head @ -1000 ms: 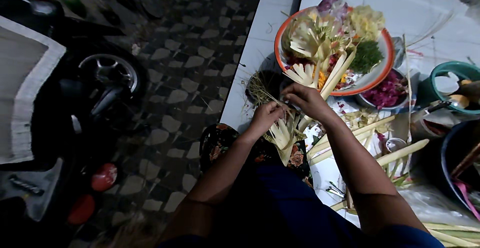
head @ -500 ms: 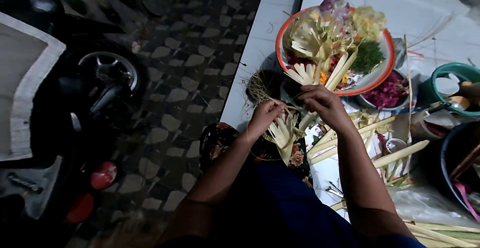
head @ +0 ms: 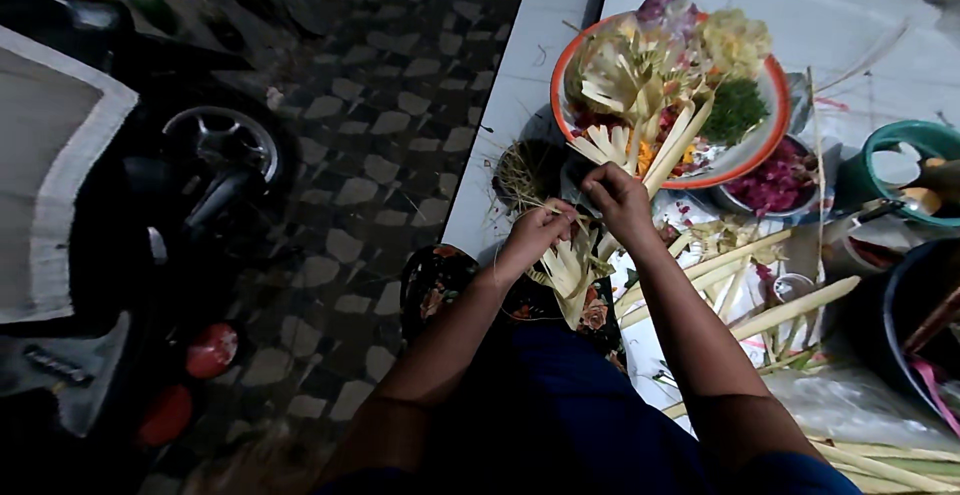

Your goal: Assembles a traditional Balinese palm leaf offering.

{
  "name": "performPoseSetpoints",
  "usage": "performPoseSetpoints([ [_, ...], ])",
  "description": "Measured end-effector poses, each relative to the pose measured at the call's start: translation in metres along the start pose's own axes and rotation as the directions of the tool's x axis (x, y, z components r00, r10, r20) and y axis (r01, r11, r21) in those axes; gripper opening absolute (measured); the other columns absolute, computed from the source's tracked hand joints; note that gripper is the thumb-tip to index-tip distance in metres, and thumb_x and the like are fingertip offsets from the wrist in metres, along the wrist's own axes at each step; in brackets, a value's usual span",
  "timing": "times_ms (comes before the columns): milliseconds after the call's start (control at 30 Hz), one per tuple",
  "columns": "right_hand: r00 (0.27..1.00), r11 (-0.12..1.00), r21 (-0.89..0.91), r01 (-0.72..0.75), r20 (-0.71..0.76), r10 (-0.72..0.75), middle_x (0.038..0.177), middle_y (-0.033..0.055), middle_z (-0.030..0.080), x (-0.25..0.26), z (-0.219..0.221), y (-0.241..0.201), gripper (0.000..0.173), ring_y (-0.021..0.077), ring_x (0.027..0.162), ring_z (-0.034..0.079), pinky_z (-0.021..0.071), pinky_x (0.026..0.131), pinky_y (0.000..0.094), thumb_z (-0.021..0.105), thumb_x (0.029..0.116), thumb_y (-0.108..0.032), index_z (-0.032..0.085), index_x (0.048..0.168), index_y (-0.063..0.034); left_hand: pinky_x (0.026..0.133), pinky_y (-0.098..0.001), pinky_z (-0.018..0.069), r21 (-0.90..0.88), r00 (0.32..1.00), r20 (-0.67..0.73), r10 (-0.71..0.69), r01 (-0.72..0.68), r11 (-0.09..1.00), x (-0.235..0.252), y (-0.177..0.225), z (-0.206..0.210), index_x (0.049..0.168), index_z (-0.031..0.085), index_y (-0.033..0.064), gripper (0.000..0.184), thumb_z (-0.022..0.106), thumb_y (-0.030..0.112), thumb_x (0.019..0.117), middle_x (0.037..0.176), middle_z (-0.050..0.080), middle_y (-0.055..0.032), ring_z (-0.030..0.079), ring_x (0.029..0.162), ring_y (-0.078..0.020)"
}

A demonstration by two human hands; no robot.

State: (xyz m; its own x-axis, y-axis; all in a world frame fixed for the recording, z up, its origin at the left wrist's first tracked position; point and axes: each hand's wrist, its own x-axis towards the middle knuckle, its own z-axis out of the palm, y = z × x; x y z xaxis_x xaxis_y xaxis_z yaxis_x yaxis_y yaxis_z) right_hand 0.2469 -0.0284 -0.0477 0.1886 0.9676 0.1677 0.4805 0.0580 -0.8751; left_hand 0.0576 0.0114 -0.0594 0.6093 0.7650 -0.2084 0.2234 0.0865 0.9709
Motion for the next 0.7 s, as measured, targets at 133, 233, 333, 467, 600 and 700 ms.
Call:
performPoseSetpoints([
  [133,0.997,1.000,0.017,0.007,-0.076,-0.005,0.096,0.0070,0.070,0.003,0.007,0.006,0.019,0.0194,0.084,0.067,0.0558,0.078,0.0478,0.060,0.1036,-0.023,0.070,0.110,-0.0077,0.063,-0.0241,0.0501,-0.003,1.000,0.004,0.009,-0.009,1.000,0.002,0.003,0.000,0.116,0.067,0.0073,0.021,0.057,0.023,0.1057,0.072,0.063,0.0012,0.057,0.063,-0.0069],
  [233,0.995,1.000,0.019,-0.011,-0.096,0.013,0.098,0.0067,0.071,0.005,0.012,0.015,0.020,0.0190,0.086,0.068,0.0560,0.081,0.0477,0.058,0.1044,-0.024,0.069,0.111,-0.0077,0.064,-0.0257,0.0510,0.032,0.999,0.024,0.029,-0.030,0.999,0.003,0.002,-0.003,0.117,0.066,0.0066,0.023,0.055,0.024,0.1063,0.074,0.063,0.0001,0.059,0.065,-0.0079],
  [333,0.997,0.995,-0.078,-0.063,-0.039,0.060,0.107,0.0064,0.073,0.000,0.004,0.012,0.026,0.0214,0.095,0.071,0.0576,0.085,0.0521,0.054,0.1066,-0.028,0.067,0.122,-0.0119,0.068,-0.0290,0.0533,0.075,1.000,0.007,0.031,-0.031,0.997,0.004,0.000,-0.009,0.117,0.068,0.0064,0.026,0.054,0.026,0.1069,0.077,0.067,-0.0024,0.062,0.068,-0.0108],
  [467,0.990,0.969,-0.247,0.013,-0.136,-0.048,0.107,0.0122,0.068,-0.026,-0.013,-0.002,0.025,0.0261,0.089,0.068,0.0572,0.078,0.0506,0.056,0.1059,-0.026,0.067,0.115,-0.0056,0.063,-0.0233,0.0494,0.021,0.999,-0.041,0.034,-0.033,0.999,0.002,0.000,-0.014,0.117,0.065,0.0039,0.023,0.053,0.021,0.1069,0.077,0.065,0.0002,0.057,0.064,-0.0064],
  [600,0.999,0.922,-0.388,0.015,-0.026,-0.028,0.107,0.0099,0.073,-0.048,-0.012,-0.001,0.029,0.0298,0.093,0.069,0.0534,0.083,0.0590,0.061,0.1030,-0.033,0.077,0.103,-0.0092,0.064,-0.0235,0.0490,0.014,0.997,-0.062,0.034,-0.033,0.999,0.002,-0.001,-0.010,0.117,0.065,0.0040,0.024,0.054,0.021,0.1068,0.077,0.065,0.0002,0.057,0.065,-0.0062],
  [700,1.000,0.936,-0.351,0.013,-0.002,-0.014,0.111,0.0055,0.073,-0.047,-0.002,0.005,0.026,0.0268,0.098,0.069,0.0523,0.084,0.0578,0.060,0.1034,-0.035,0.079,0.111,-0.0196,0.065,-0.0248,0.0498,0.022,0.997,-0.060,0.041,-0.040,0.999,0.003,0.000,-0.004,0.116,0.066,0.0043,0.022,0.054,0.021,0.1063,0.079,0.067,-0.0007,0.058,0.067,-0.0070],
])
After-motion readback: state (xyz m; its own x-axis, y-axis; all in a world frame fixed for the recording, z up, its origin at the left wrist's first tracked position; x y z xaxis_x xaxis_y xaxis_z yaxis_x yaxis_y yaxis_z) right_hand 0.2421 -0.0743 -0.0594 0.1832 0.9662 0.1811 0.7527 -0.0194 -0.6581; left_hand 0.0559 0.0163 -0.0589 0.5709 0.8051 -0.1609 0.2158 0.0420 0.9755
